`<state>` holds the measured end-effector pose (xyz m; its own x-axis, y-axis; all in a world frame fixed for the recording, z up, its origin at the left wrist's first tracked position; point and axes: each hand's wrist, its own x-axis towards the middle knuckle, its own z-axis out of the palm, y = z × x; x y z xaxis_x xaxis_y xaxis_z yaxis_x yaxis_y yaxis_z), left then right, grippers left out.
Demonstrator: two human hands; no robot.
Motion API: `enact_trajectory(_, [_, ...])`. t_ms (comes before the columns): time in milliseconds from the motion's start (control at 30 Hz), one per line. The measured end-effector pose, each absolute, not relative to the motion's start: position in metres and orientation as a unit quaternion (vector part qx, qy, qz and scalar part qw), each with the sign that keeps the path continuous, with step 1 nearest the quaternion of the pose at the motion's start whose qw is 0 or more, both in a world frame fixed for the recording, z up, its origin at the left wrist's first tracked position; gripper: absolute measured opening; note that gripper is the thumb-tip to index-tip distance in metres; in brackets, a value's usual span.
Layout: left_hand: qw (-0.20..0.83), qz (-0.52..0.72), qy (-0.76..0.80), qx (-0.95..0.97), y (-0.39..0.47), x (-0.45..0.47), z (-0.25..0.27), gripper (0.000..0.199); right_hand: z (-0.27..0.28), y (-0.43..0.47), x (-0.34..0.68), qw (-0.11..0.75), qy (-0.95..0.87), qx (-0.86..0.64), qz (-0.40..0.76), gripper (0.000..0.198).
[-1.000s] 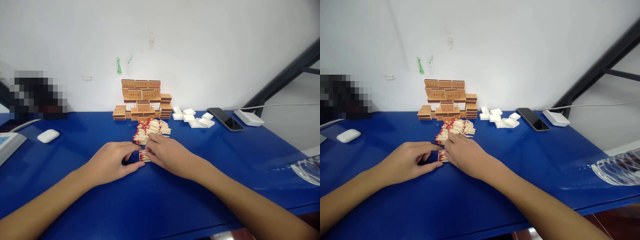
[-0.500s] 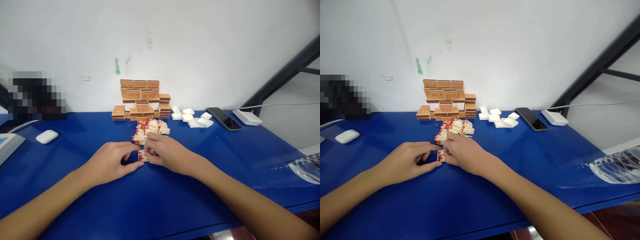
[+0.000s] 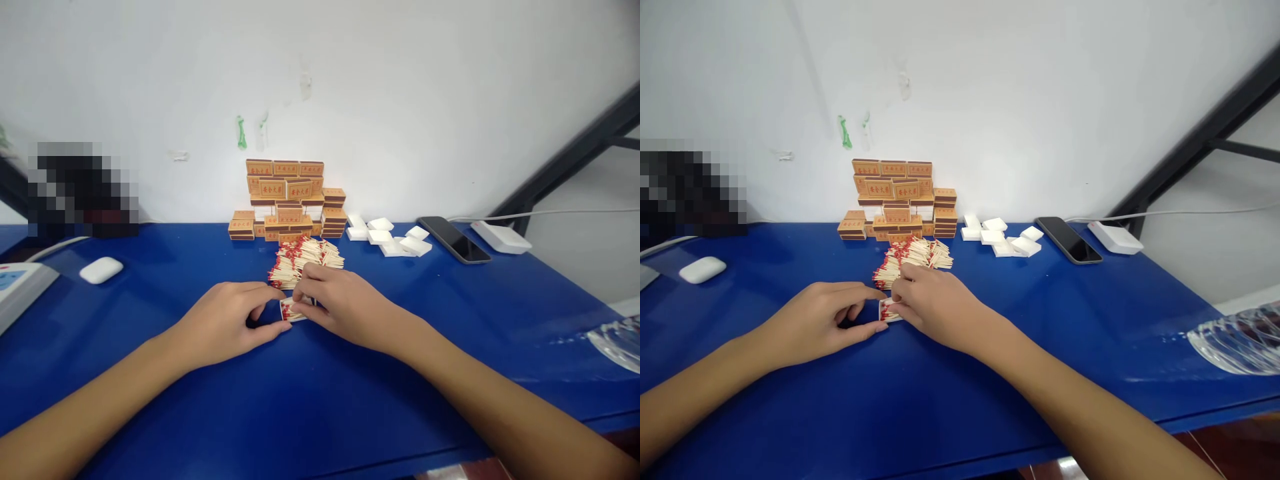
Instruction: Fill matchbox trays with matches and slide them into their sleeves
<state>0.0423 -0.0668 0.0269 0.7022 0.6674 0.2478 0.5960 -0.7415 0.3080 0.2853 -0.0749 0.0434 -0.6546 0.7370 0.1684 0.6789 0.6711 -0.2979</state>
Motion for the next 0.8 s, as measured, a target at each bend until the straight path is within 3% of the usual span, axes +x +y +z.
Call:
enact_trajectory(633, [0.113, 0.165, 0.35, 0.915, -0.0666, 0.0422, 0.0279, 0.028, 0.0472, -0.0745, 0.2921, 0.13, -0.894, -0.391, 0.177, 0.009])
enact_trajectory(800, [0.112, 0.166, 0.352, 0.914, -0.0663, 0.0415, 0.0275, 0.028, 0.0405, -0.0741, 0.2894, 0.142, -0.895, -0.404, 0.122, 0.017])
